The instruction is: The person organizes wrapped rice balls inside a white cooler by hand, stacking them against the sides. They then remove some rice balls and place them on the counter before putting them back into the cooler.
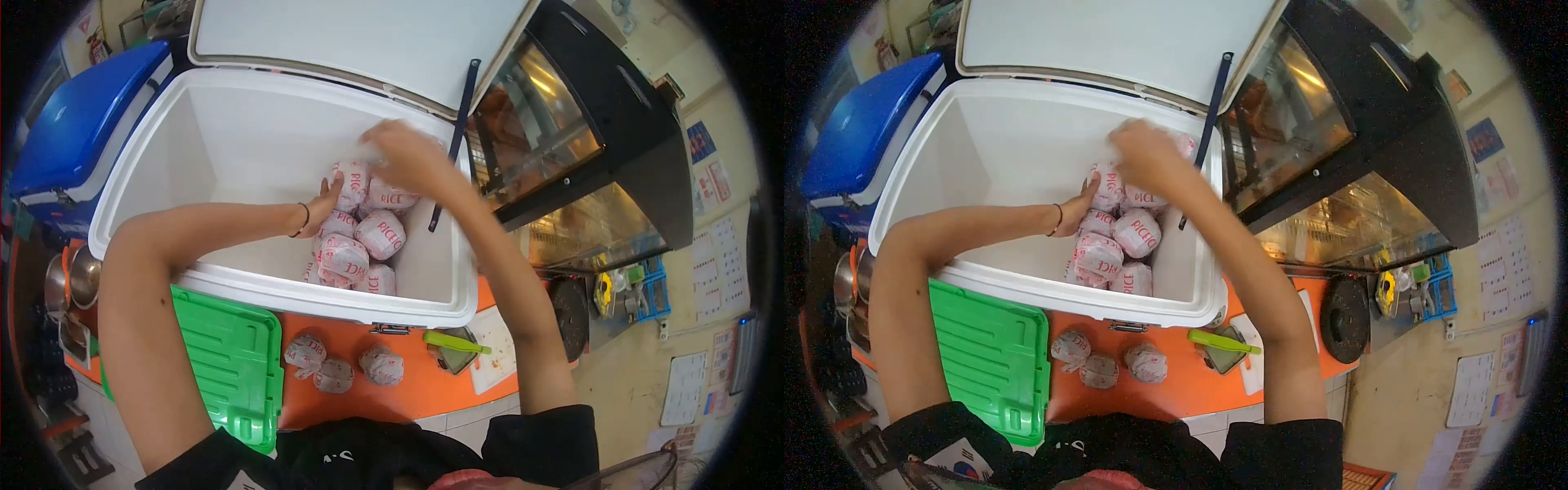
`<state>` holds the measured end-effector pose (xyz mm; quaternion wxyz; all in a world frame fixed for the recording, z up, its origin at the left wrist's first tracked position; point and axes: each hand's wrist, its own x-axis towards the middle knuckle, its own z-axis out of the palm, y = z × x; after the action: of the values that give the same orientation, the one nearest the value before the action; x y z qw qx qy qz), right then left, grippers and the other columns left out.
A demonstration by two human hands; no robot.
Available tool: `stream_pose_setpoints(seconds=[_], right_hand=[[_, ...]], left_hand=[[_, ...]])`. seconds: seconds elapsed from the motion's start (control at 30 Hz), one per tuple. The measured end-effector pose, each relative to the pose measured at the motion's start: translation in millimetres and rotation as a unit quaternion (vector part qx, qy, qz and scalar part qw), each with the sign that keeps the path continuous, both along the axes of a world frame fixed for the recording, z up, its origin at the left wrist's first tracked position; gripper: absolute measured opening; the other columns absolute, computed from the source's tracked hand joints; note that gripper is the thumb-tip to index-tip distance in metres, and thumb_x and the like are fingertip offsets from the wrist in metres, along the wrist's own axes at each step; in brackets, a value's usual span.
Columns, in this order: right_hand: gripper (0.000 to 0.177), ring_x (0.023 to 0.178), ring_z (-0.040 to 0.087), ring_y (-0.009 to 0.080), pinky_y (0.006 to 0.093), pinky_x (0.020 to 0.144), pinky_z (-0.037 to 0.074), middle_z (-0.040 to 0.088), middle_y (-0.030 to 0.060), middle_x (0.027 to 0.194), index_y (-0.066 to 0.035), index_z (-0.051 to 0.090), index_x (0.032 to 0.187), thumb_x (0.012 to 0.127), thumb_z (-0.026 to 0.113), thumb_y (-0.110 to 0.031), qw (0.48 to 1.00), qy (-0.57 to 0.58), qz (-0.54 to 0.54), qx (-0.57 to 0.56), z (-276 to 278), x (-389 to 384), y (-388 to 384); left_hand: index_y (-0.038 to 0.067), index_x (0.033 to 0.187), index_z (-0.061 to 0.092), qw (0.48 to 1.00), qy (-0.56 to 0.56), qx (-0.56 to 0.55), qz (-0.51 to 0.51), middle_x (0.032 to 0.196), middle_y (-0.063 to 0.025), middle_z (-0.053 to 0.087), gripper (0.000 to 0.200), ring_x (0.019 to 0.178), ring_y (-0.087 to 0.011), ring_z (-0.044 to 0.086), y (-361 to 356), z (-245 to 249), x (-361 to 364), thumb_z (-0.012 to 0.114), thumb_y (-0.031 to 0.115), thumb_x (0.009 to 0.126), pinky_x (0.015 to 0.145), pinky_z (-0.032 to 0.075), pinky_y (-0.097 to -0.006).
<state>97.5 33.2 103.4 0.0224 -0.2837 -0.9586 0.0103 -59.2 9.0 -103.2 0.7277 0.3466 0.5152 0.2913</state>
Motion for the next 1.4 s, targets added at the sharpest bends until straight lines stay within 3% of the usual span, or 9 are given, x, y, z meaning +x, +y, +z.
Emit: stream_pose_setpoints(seconds=[0.23, 0.47, 0.57, 0.6, 0.67, 0.83, 1.1, 1.27, 1.4], right_hand=[[0.063, 0.103, 0.050, 0.0409, 0.0431, 0.085, 0.048, 0.042, 0.0204, 0.117, -0.019, 0.053, 0.119, 0.061, 0.072, -0.004, 0.988, -0.114, -0.068, 0.081, 1.3, 30.5, 13.2], [0.054, 0.102, 0.049, 0.0404, 0.0445, 0.078, 0.050, 0.042, 0.0168, 0.116, -0.020, 0.055, 0.112, 0.063, 0.066, 0.000, 0.985, -0.071, -0.066, 0.144, -7.0, 35.6, 17.4], [0.053, 0.100, 0.051, 0.0395, 0.0430, 0.084, 0.047, 0.047, 0.0187, 0.107, -0.017, 0.053, 0.112, 0.063, 0.069, -0.005, 0.991, 0.081, -0.038, 0.097, 17.8, 36.8, 15.6], [0.053, 0.100, 0.051, 0.0395, 0.0430, 0.084, 0.047, 0.047, 0.0187, 0.107, -0.017, 0.053, 0.112, 0.063, 0.069, -0.005, 0.991, 0.084, -0.041, 0.094, 30.6, 37.3, 11.7], [0.053, 0.097, 0.053, 0.0381, 0.0410, 0.084, 0.047, 0.048, 0.0189, 0.104, -0.015, 0.052, 0.113, 0.063, 0.069, -0.008, 0.980, 0.188, 0.001, 0.062, 52.1, 40.8, -0.7], [0.051, 0.094, 0.054, 0.0360, 0.0397, 0.083, 0.046, 0.049, 0.0179, 0.102, -0.014, 0.051, 0.113, 0.065, 0.067, -0.009, 0.968, 0.251, 0.006, 0.008, 71.5, 48.9, -27.7], [0.048, 0.096, 0.053, 0.0352, 0.0393, 0.084, 0.045, 0.049, 0.0168, 0.102, -0.014, 0.051, 0.111, 0.065, 0.067, -0.009, 0.970, 0.231, 0.031, -0.073, 54.0, 82.8, -53.9], [0.055, 0.110, 0.048, 0.0309, 0.0368, 0.092, 0.042, 0.051, 0.0138, 0.112, -0.011, 0.053, 0.114, 0.061, 0.066, -0.006, 0.961, 0.058, 0.072, -0.261, 21.7, 80.3, -57.1], [0.056, 0.112, 0.046, 0.0330, 0.0396, 0.091, 0.043, 0.049, 0.0177, 0.115, -0.011, 0.053, 0.116, 0.062, 0.071, -0.011, 0.952, -0.151, 0.074, -0.255, 3.3, 57.9, -67.1]], left_hand=[[0.023, 0.139, -0.031, 0.997, 0.062, -0.035, -0.040, 0.152, -0.0067, -0.021, 0.111, 0.142, -0.0227, -0.009, -1.6, 21.5, -2.5, 0.020, 0.091, 0.067, 0.112, 0.007, -0.0503], [0.014, 0.148, 0.012, 0.932, 0.253, 0.069, -0.252, 0.152, -0.0186, 0.008, 0.113, 0.142, -0.0305, 0.005, -5.8, 106.6, -24.1, 0.023, 0.091, 0.067, 0.111, 0.013, -0.0502], [0.003, 0.110, 0.065, 0.765, 0.527, 0.196, -0.314, 0.108, -0.0274, 0.061, 0.098, 0.100, -0.0368, 0.062, -11.6, 145.8, -17.8, 0.037, 0.087, 0.068, 0.081, 0.049, -0.0403], [0.003, 0.110, 0.065, 0.763, 0.528, 0.194, -0.318, 0.108, -0.0274, 0.061, 0.098, 0.100, -0.0368, 0.062, -15.0, 147.1, -9.3, 0.037, 0.087, 0.068, 0.081, 0.049, -0.0403], [-0.002, 0.083, 0.068, 0.613, 0.609, 0.424, -0.273, 0.080, -0.0211, 0.066, 0.082, 0.072, -0.0314, 0.066, -35.5, 144.9, 14.9, 0.054, 0.077, 0.068, 0.063, 0.052, -0.0394], [0.003, 0.075, 0.068, 0.588, 0.582, 0.457, -0.327, 0.071, -0.0133, 0.066, 0.059, 0.069, -0.0289, 0.065, -47.5, 127.8, 60.5, 0.067, 0.061, 0.067, 0.064, 0.052, -0.0401], [0.000, 0.108, 0.053, 0.521, 0.471, 0.678, -0.216, 0.100, -0.0172, 0.059, 0.060, 0.080, -0.0274, 0.065, -44.6, 88.1, 55.4, 0.073, 0.040, 0.068, 0.064, 0.053, -0.0376], [0.005, 0.095, 0.057, 0.558, 0.494, 0.619, -0.246, 0.108, -0.0117, 0.055, 0.044, 0.081, -0.0269, 0.065, -42.4, 103.9, 45.6, 0.074, 0.034, 0.068, 0.063, 0.053, -0.0391], [0.010, 0.091, 0.062, 0.631, 0.514, 0.524, -0.251, 0.095, -0.0077, 0.063, 0.039, 0.083, -0.0261, 0.065, -28.3, 137.5, 29.0, 0.070, 0.042, 0.072, 0.067, 0.052, -0.0394]])
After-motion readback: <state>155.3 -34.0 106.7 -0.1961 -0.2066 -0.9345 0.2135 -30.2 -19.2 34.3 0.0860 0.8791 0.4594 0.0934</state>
